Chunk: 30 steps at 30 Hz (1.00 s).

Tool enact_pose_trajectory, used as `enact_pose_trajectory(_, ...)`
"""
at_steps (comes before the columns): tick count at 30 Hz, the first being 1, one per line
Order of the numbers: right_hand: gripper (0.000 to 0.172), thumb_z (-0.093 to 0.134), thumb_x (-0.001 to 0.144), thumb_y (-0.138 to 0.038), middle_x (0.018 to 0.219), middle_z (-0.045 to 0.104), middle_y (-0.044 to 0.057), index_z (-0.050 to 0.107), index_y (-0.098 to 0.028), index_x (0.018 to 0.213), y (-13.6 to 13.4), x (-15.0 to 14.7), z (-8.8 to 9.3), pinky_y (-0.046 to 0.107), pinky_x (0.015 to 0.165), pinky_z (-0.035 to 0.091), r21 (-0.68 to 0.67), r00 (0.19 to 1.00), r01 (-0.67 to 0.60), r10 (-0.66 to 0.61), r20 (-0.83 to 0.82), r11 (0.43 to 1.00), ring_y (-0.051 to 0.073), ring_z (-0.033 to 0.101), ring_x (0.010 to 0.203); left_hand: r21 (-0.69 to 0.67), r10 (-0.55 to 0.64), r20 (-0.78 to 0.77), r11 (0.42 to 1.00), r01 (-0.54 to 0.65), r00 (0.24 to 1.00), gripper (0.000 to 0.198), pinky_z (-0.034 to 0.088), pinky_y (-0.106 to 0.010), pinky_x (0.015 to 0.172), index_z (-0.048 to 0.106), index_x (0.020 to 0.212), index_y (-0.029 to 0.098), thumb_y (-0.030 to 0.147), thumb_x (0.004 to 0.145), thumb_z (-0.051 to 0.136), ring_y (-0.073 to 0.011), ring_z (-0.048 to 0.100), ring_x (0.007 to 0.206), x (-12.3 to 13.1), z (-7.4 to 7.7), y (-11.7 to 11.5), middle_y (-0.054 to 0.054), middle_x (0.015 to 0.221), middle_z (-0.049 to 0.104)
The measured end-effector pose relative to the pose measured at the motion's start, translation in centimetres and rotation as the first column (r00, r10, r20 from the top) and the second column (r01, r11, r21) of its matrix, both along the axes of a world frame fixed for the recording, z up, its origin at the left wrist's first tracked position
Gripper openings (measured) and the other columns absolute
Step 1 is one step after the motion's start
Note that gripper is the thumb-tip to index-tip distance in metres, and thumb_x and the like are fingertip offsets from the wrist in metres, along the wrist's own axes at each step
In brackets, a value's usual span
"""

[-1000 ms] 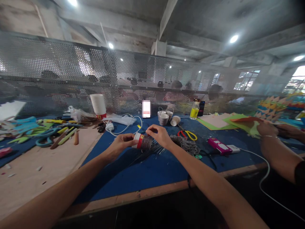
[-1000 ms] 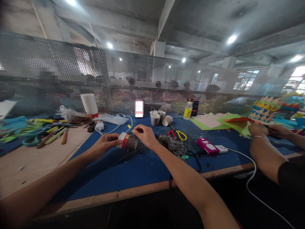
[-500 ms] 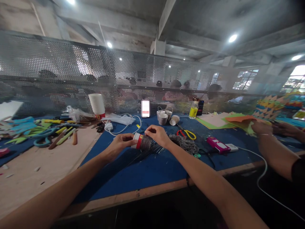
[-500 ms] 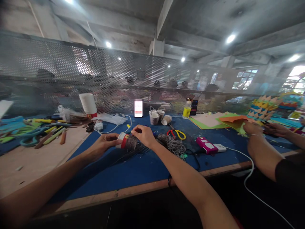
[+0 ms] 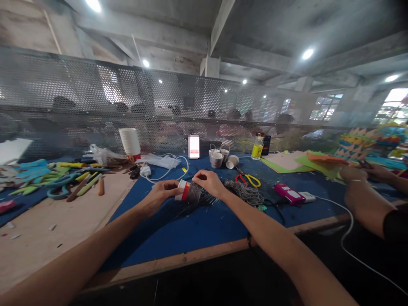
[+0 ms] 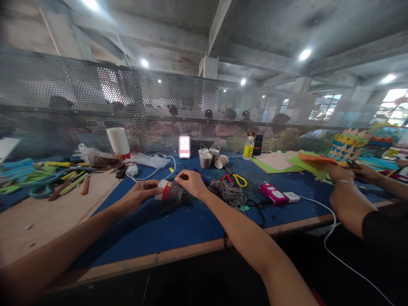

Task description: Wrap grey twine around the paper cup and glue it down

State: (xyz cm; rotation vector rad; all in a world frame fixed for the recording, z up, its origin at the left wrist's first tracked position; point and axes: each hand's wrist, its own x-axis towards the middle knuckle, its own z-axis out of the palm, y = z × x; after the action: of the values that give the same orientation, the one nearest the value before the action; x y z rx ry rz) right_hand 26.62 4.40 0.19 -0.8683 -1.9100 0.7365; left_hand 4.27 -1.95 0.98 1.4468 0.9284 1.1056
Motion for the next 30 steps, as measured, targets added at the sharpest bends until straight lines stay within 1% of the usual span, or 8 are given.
enact_pose_trajectory(9,0.02,0.069,0.09,-0.037,0.089,0.078,0.004,0.077,-0.019,0.087,-0.03,0.29,0.34,0.029,0.082,0.052,0.007,0.999,0.001,-0.001,-0.039,1.0,0.019,0.07,0.084,0.004,0.005,0.019,1.0,-0.005,1.0,0.02,0.05,-0.03,0.072,0.081,0.077,0.02,0.037,0.07,0.089,-0.0174,0.063,0.069,-0.05,0.31,-0.04,-0.003,0.076,0.074)
enact_pose_trajectory(12,0.023,0.066,0.093,-0.038,0.093,0.079,0.005,0.078,-0.019,0.091,0.03,0.33,0.32,0.031,0.086,0.053,0.005,0.999,-0.005,0.006,-0.044,1.0,0.02,0.072,0.089,0.001,0.011,0.023,1.0,-0.011,1.0,0.02,0.05,-0.03,0.073,0.082,0.078,0.02,0.037,0.071,0.089,-0.0176,0.064,0.071,-0.15,0.23,-0.02,-0.004,0.078,0.075)
enact_pose_trajectory(17,0.034,0.059,0.099,-0.048,0.103,0.079,0.006,0.077,-0.02,0.103,0.46,0.54,0.2,0.034,0.095,0.053,-0.014,0.998,-0.038,0.038,-0.055,0.999,0.022,0.072,0.099,-0.02,0.019,0.046,1.0,-0.018,0.999,0.022,0.05,-0.027,0.075,0.082,0.082,0.019,0.037,0.073,0.089,-0.0164,0.065,0.074,-0.24,0.27,-0.05,-0.004,0.082,0.076)
enact_pose_trajectory(21,0.045,0.054,0.101,-0.058,0.113,0.077,0.007,0.075,-0.02,0.111,0.54,0.81,0.34,0.035,0.1,0.05,-0.023,0.999,-0.047,0.047,0.013,0.999,0.023,0.069,0.108,-0.04,0.061,0.104,0.998,-0.058,0.993,0.021,0.051,-0.026,0.076,0.082,0.08,0.02,0.037,0.071,0.091,-0.0157,0.065,0.074,-0.22,0.45,0.03,-0.003,0.081,0.075)
enact_pose_trajectory(23,0.047,0.056,0.1,-0.06,0.119,0.075,0.007,0.072,-0.02,0.117,0.42,0.87,0.45,0.036,0.102,0.049,-0.038,0.996,-0.078,0.079,0.032,0.996,0.023,0.068,0.112,-0.035,0.088,0.12,0.996,-0.084,0.989,0.021,0.052,-0.026,0.077,0.082,0.08,0.02,0.037,0.07,0.091,-0.0162,0.066,0.075,-0.28,0.49,0.12,-0.003,0.081,0.076)
enact_pose_trajectory(26,0.051,0.065,0.095,-0.058,0.125,0.072,0.01,0.067,-0.018,0.126,0.16,0.84,0.58,0.036,0.099,0.052,-0.092,0.993,-0.113,0.117,0.036,0.989,0.023,0.068,0.11,-0.036,0.107,0.137,0.994,-0.103,0.985,0.019,0.053,-0.028,0.08,0.083,0.08,0.021,0.036,0.071,0.09,-0.0176,0.067,0.077,-0.46,0.46,0.33,-0.004,0.085,0.077)
enact_pose_trajectory(28,0.053,0.07,0.092,-0.056,0.127,0.071,0.012,0.066,-0.017,0.128,0.02,0.76,0.62,0.035,0.096,0.053,-0.106,0.992,-0.117,0.12,0.027,0.988,0.022,0.069,0.108,-0.049,0.115,0.14,0.993,-0.109,0.983,0.019,0.053,-0.03,0.081,0.082,0.08,0.022,0.036,0.071,0.09,-0.0188,0.068,0.077,-0.56,0.43,0.46,-0.005,0.086,0.078)
enact_pose_trajectory(30,0.053,0.073,0.09,-0.055,0.124,0.072,0.012,0.066,-0.017,0.127,-0.06,0.68,0.61,0.034,0.093,0.055,-0.107,0.992,-0.126,0.127,0.002,0.986,0.021,0.07,0.104,-0.07,0.133,0.138,0.99,-0.124,0.981,0.022,0.054,-0.032,0.081,0.082,0.082,0.021,0.039,0.071,0.089,-0.0204,0.069,0.078,-0.6,0.45,0.53,-0.006,0.087,0.078)
